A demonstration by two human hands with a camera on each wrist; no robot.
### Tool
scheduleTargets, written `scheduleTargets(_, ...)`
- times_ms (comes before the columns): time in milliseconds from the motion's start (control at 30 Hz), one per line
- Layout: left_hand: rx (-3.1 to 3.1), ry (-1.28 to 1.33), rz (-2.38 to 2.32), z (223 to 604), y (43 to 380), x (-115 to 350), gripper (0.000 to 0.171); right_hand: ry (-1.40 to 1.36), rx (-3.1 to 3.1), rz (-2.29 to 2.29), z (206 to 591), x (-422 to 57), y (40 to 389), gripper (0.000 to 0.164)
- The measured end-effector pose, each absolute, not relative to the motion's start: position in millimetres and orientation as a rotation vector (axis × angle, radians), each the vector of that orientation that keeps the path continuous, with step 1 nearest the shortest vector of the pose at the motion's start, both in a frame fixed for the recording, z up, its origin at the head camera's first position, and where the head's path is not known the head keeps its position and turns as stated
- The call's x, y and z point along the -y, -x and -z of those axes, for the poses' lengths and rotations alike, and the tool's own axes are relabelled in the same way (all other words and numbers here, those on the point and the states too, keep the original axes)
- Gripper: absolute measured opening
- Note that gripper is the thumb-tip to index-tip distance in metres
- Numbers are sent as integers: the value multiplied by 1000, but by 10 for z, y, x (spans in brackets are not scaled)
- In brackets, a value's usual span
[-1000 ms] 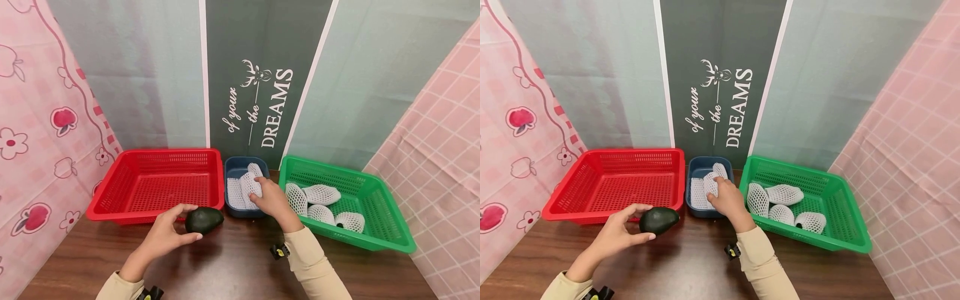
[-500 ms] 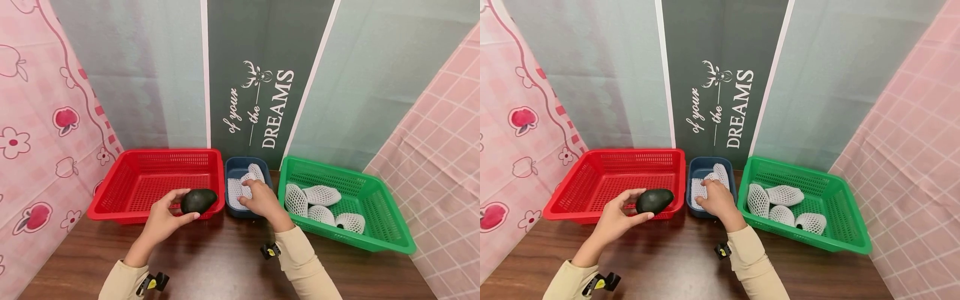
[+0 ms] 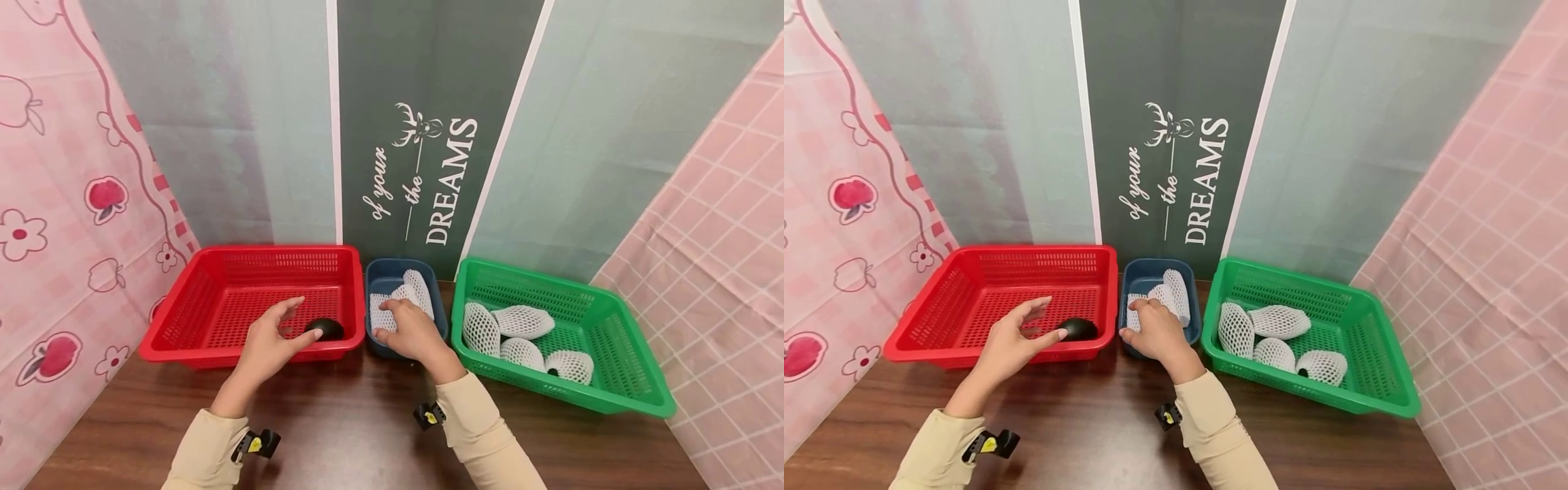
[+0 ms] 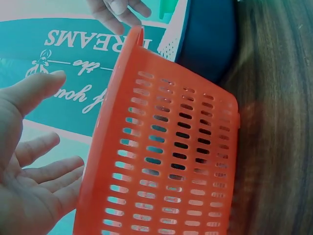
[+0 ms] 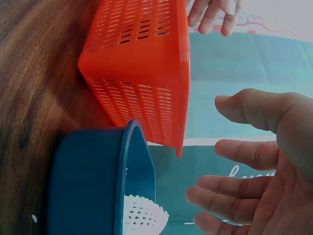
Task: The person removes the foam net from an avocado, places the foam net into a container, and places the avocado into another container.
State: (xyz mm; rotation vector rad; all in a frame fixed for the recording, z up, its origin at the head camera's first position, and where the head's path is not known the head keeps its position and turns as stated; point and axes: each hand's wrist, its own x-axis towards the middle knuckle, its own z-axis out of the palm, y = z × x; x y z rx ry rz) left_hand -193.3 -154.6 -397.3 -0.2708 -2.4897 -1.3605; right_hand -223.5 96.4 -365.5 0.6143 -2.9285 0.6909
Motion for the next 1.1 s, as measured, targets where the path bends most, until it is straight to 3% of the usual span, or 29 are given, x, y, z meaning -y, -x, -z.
scheduleTargets(367,2485,298,1308,3915,1938,1526,60,-629,2914,-694,3690,-1014,2210,43)
scheduleTargets(700,2580,522,996,3907,1848,1346,56,-556,2895,-667,3690,-1295,2153,41)
scheduleTargets(1100,2631,529,902,3874,1862,1163,50,-493,2907,-705,3727,-1577,2171,42)
